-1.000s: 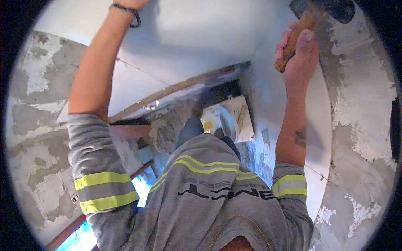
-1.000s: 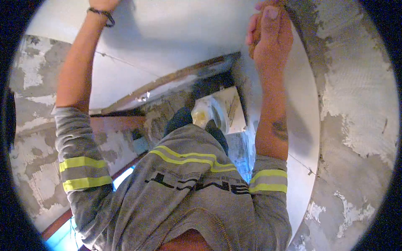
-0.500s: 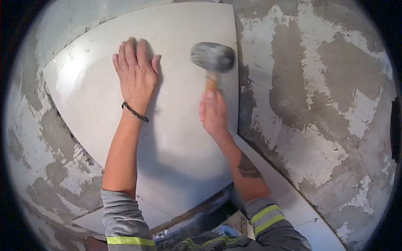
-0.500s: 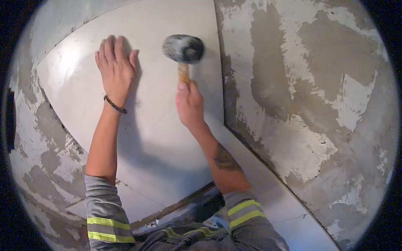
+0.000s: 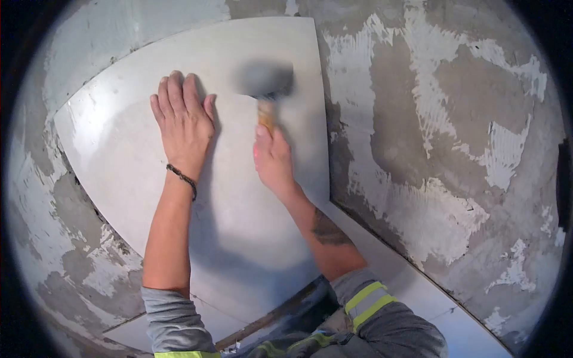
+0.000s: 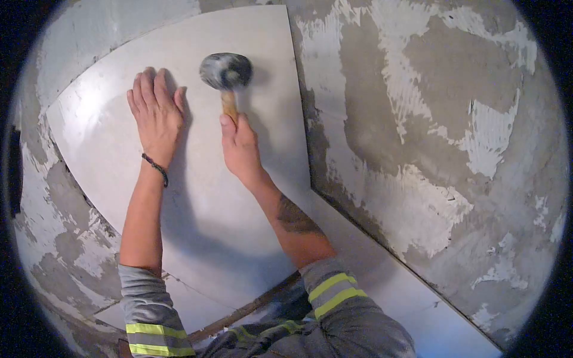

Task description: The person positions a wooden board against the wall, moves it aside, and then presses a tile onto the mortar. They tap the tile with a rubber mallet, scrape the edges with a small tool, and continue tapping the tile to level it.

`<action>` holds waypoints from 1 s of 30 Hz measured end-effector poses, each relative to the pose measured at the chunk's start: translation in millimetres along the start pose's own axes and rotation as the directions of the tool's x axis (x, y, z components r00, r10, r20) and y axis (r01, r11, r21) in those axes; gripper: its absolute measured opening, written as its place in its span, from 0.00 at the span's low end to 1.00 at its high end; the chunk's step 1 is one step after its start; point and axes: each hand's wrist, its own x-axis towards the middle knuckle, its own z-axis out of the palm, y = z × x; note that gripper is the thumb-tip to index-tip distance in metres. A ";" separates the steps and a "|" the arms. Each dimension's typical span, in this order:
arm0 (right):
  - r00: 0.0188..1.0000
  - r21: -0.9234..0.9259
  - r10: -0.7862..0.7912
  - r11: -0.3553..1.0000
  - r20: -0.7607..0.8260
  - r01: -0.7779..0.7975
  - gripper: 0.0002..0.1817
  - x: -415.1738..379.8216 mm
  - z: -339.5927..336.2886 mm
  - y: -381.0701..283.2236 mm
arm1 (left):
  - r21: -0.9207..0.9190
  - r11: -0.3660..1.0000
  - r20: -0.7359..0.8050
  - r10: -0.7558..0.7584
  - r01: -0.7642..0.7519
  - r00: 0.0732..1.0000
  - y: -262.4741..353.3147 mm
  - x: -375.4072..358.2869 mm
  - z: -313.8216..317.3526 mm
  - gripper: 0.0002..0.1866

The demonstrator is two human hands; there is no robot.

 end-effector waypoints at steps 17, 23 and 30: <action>0.987 0.007 -0.138 0.990 -0.085 0.139 0.23 -15.0 25.5 -2.4 | 0.096 0.971 -0.037 0.224 -0.219 0.974 -36.0 -3.0 -21.9 0.28; 0.988 -0.025 -0.139 0.990 -0.070 0.137 0.24 -30.2 19.7 -16.6 | 0.108 0.973 -0.020 0.207 -0.204 0.978 -37.3 -4.0 -19.0 0.29; 0.983 0.029 -0.169 0.985 -0.071 0.171 0.26 -29.5 22.3 -16.9 | 0.068 0.975 -0.067 0.218 -0.213 0.974 -39.2 -2.2 -16.5 0.29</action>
